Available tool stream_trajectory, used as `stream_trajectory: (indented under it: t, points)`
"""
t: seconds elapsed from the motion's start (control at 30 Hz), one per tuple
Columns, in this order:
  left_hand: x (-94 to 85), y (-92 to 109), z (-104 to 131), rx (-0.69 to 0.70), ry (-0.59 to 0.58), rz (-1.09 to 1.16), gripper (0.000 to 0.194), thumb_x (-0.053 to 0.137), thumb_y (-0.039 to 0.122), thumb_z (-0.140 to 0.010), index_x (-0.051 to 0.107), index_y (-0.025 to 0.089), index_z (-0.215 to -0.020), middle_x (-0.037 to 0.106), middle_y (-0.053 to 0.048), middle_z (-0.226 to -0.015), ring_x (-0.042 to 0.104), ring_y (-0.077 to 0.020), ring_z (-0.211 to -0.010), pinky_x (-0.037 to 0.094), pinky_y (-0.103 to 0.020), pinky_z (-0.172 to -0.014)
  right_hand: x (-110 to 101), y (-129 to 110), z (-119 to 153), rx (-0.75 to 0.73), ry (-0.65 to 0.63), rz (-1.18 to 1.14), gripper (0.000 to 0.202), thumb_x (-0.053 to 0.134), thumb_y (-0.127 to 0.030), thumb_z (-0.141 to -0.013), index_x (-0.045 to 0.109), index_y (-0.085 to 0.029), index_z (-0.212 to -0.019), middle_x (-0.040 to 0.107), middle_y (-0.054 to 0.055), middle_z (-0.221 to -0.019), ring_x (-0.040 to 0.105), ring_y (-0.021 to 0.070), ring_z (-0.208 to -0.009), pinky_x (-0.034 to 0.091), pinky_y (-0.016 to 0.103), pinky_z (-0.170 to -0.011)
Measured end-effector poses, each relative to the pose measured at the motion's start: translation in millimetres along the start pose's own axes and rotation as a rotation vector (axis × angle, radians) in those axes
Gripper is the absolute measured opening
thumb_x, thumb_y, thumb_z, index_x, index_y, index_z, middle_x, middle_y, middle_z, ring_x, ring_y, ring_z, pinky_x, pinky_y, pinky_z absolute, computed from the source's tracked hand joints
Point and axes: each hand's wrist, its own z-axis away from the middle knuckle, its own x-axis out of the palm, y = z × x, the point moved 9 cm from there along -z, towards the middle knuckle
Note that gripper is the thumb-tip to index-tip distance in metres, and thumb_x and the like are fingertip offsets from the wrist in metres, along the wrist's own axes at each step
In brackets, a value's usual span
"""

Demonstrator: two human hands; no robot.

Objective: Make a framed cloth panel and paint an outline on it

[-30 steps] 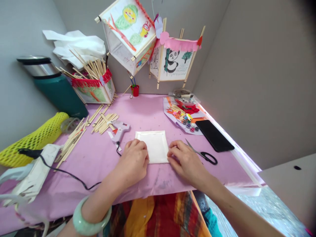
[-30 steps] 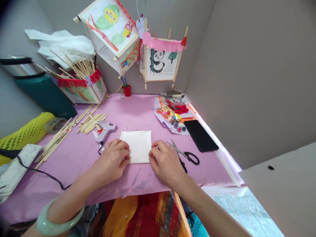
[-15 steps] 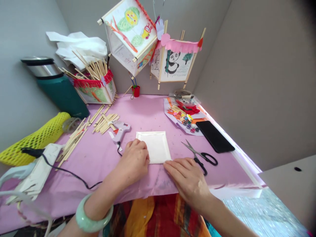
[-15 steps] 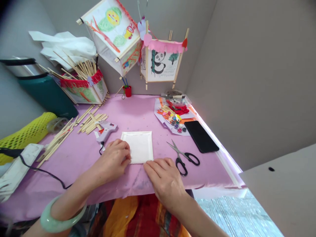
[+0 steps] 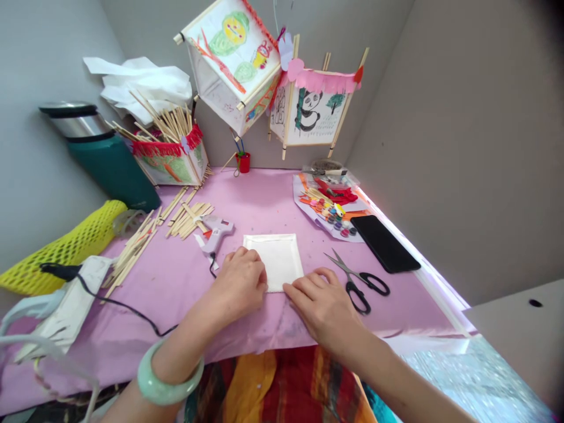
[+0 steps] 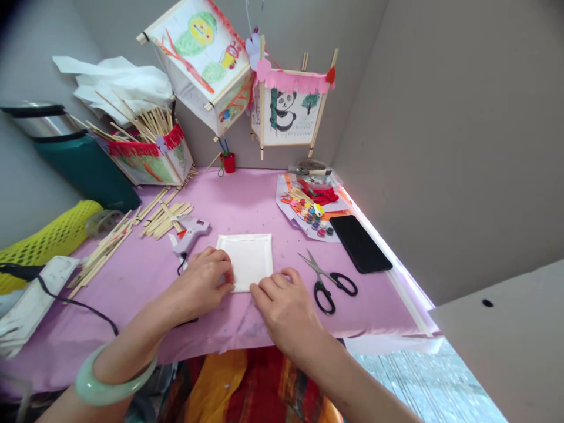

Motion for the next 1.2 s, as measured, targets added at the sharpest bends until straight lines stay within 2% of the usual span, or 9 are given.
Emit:
stream_trajectory:
  t: [0.17,0.27,0.4,0.5,0.67,0.93,1.2]
  points:
    - [-16.0,-14,11,-0.014,0.097,0.029,0.006,0.052,0.019,-0.078,0.057,0.017,-0.080,0.057,-0.005,-0.090,0.051,-0.0222,-0.093,0.041,-0.037,-0.082,1,-1,-6,0.030,-0.016,0.032,0.016,0.051,-0.015,-0.089,0.062,-0.019,-0.100,0.060,0.003,-0.077,0.050,0.0174,-0.076,0.030,0.038,-0.084]
    - [-25.3,-34,26,-0.069,0.074,0.075,0.011,0.045,0.018,-0.083,0.056,0.018,-0.085,0.057,-0.005,-0.095,0.055,-0.0184,-0.087,0.043,-0.032,-0.077,2,-2,-6,0.034,-0.029,0.042,0.015,0.052,-0.014,-0.088,0.063,-0.019,-0.098,0.059,0.004,-0.078,0.049,0.0180,-0.077,0.029,0.038,-0.084]
    - [-28.2,-54,50,-0.187,-0.003,-0.016,0.015,0.043,0.015,-0.081,0.056,0.020,-0.087,0.058,-0.003,-0.095,0.057,-0.0166,-0.075,0.041,-0.031,-0.066,4,-2,-8,0.046,-0.062,0.054,0.012,0.054,-0.014,-0.087,0.064,-0.019,-0.092,0.058,0.003,-0.076,0.048,0.0181,-0.076,0.030,0.037,-0.081]
    - [-17.9,-44,60,-0.151,-0.063,-0.054,0.012,0.049,0.018,-0.079,0.055,0.022,-0.089,0.058,-0.001,-0.093,0.058,-0.0174,-0.076,0.039,-0.031,-0.065,6,-3,-9,0.055,-0.075,0.051,0.012,0.054,-0.013,-0.086,0.064,-0.018,-0.090,0.058,0.004,-0.076,0.048,0.0180,-0.075,0.030,0.036,-0.078]
    - [-8.4,-25,60,-0.108,0.048,-0.049,0.008,0.049,0.026,-0.084,0.051,0.022,-0.090,0.056,-0.002,-0.094,0.056,-0.0176,-0.080,0.040,-0.031,-0.067,5,-3,-10,0.068,-0.071,0.049,0.013,0.054,-0.012,-0.086,0.065,-0.018,-0.091,0.058,0.004,-0.077,0.048,0.0184,-0.076,0.029,0.036,-0.077]
    - [-3.8,-16,58,-0.033,0.133,-0.262,0.013,0.042,0.012,-0.082,0.052,0.019,-0.088,0.055,-0.006,-0.094,0.053,-0.0207,-0.085,0.043,-0.035,-0.074,5,-3,-10,0.074,-0.064,0.061,0.015,0.053,-0.011,-0.086,0.065,-0.018,-0.091,0.057,0.004,-0.076,0.048,0.0184,-0.075,0.029,0.036,-0.076]
    - [-0.8,-11,58,0.050,0.173,-0.257,0.018,0.041,0.012,-0.085,0.057,0.018,-0.087,0.056,-0.007,-0.093,0.051,-0.0211,-0.087,0.041,-0.036,-0.077,6,-2,-10,0.080,-0.071,0.066,0.013,0.055,-0.013,-0.085,0.064,-0.019,-0.091,0.057,0.004,-0.076,0.048,0.0183,-0.076,0.029,0.036,-0.078]
